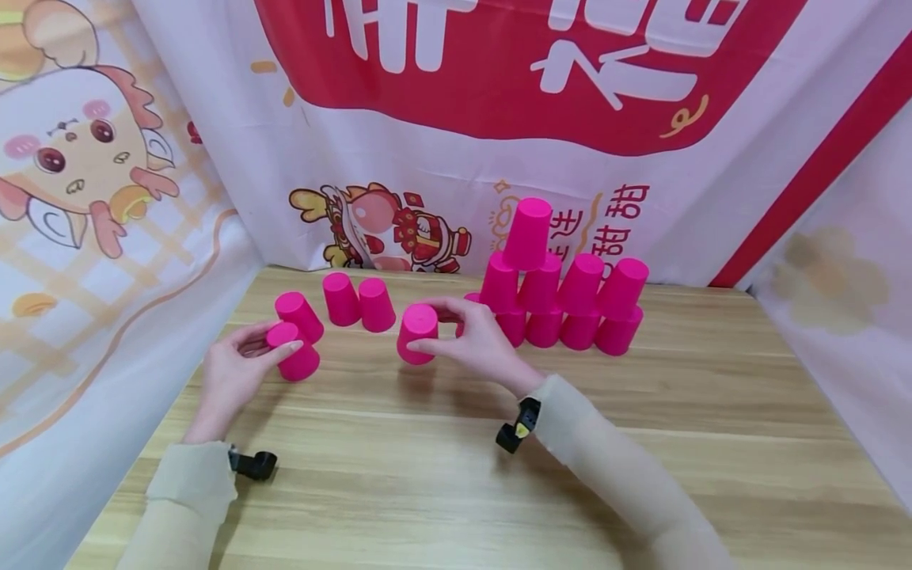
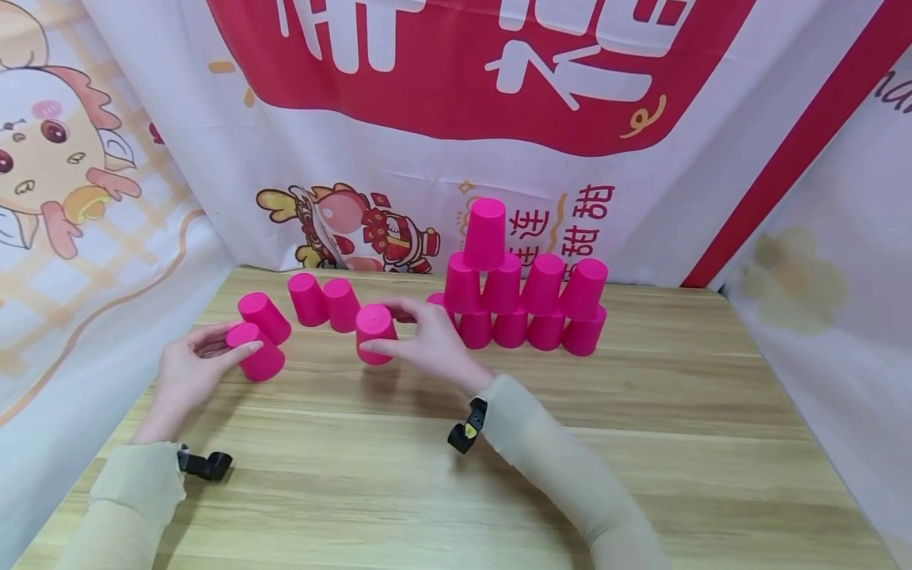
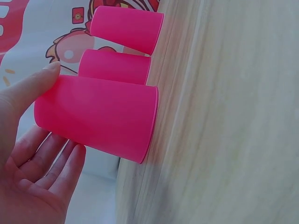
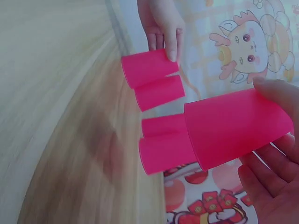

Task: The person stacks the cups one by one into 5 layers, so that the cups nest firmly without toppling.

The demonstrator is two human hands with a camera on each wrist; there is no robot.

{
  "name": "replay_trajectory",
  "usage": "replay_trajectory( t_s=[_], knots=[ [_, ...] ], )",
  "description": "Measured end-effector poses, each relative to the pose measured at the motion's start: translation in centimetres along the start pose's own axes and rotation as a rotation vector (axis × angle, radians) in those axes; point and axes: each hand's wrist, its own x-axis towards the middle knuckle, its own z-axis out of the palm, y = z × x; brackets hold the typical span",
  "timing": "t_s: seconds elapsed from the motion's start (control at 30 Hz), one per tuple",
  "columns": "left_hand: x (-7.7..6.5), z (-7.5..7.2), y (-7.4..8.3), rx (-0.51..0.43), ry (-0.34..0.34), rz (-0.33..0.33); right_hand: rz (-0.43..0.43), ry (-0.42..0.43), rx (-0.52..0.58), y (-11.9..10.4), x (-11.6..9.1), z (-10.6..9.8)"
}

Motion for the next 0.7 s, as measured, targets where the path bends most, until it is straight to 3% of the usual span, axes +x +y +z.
replay_trajectory(
  t_s=[0.7],
  knots=[
    [0.1,-0.1,-0.1,0.013,-0.008,0.007,0.019,0.171,-0.026,-1.1,-4.1,-7.4]
  ],
)
